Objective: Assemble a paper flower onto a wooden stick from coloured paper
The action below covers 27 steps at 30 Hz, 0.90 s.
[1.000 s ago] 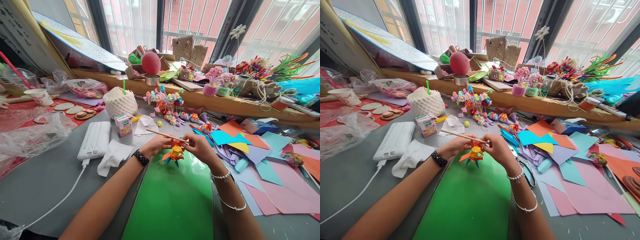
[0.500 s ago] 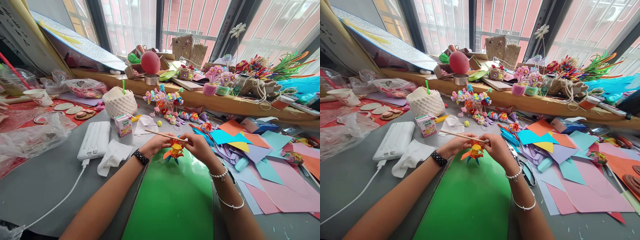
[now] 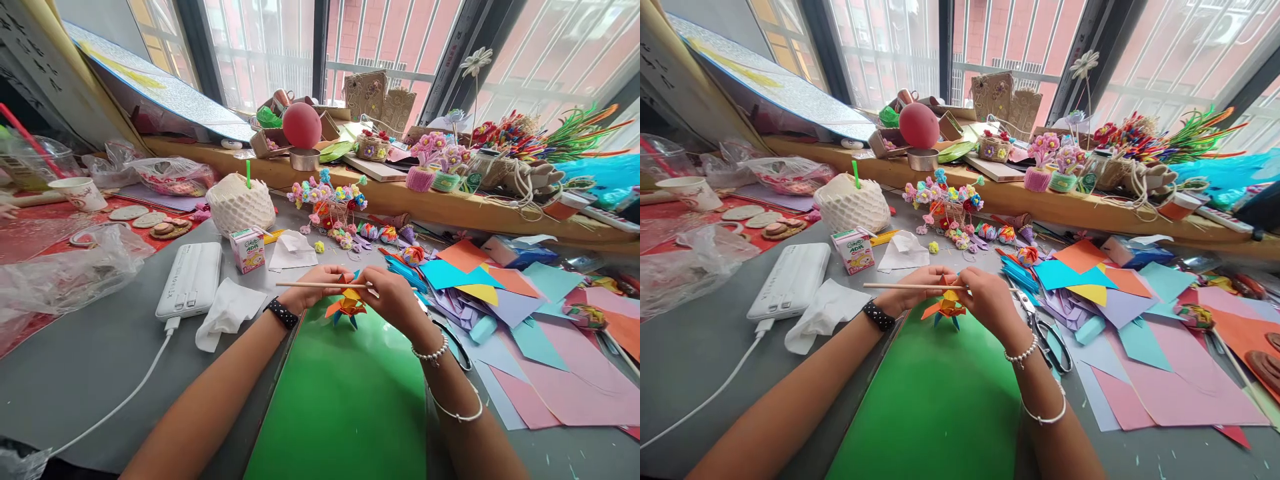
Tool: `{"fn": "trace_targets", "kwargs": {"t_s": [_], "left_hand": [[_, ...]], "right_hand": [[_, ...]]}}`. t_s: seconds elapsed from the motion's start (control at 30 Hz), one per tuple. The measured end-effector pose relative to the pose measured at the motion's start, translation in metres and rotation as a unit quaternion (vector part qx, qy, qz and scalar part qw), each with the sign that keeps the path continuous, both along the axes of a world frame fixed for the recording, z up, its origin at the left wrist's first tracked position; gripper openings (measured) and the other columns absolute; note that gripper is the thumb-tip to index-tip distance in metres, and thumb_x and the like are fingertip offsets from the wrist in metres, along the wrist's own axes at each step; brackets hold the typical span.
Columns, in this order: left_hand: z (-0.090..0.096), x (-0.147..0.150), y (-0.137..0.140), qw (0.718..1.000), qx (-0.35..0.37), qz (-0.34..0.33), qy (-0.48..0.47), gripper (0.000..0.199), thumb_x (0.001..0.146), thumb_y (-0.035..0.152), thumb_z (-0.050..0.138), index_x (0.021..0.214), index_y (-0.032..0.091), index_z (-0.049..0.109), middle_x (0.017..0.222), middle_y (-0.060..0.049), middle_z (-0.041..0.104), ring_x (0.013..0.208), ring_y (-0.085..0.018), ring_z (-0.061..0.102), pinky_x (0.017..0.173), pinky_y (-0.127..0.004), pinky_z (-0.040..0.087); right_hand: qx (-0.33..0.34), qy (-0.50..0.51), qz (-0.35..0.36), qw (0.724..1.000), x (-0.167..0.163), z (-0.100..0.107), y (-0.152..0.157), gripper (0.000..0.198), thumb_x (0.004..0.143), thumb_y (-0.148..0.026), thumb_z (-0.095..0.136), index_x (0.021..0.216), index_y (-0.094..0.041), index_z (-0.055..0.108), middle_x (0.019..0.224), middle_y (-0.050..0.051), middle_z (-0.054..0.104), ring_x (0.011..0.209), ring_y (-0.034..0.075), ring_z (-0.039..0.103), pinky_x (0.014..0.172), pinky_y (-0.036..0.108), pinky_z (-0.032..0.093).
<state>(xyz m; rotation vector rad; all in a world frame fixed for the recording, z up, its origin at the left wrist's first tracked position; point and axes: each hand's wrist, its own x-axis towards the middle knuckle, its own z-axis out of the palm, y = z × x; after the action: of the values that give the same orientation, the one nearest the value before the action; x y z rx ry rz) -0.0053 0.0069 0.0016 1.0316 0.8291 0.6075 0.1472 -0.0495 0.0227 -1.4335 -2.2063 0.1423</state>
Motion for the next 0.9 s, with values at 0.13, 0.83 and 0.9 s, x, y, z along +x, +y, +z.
{"fn": "trace_targets", "kwargs": {"t_s": [0.13,0.83,0.9], "left_hand": [[0.000,0.000,0.001,1.000,0.000,-0.018,0.002,0.012,0.057,0.016,0.065,0.063,0.011,0.056,0.061,0.001,0.055,0.055,-0.005,0.051,0.052,-0.016,0.037],[0.001,0.002,0.000,0.998,-0.008,-0.024,-0.052,0.021,0.060,0.023,0.069,0.069,0.011,0.055,0.062,0.002,0.056,0.052,-0.005,0.051,0.050,-0.017,0.037],[-0.002,0.001,0.001,0.996,-0.022,-0.031,-0.079,0.022,0.060,0.024,0.069,0.071,0.012,0.054,0.061,0.003,0.055,0.052,-0.006,0.052,0.051,-0.017,0.038]], "right_hand": [[-0.006,0.028,0.032,0.999,0.004,0.000,0.000,0.005,0.071,-0.012,0.054,0.071,-0.017,0.055,0.065,-0.001,0.056,0.054,0.009,0.044,0.051,0.019,0.030],[0.040,0.104,0.064,0.992,0.010,0.008,-0.004,0.011,0.077,-0.021,0.053,0.076,-0.018,0.064,0.073,0.003,0.064,0.060,0.011,0.054,0.053,0.021,0.037],[0.050,0.095,0.074,0.991,0.011,0.009,-0.004,0.011,0.077,-0.020,0.054,0.076,-0.019,0.065,0.074,0.003,0.064,0.062,0.011,0.056,0.055,0.021,0.039]]}}
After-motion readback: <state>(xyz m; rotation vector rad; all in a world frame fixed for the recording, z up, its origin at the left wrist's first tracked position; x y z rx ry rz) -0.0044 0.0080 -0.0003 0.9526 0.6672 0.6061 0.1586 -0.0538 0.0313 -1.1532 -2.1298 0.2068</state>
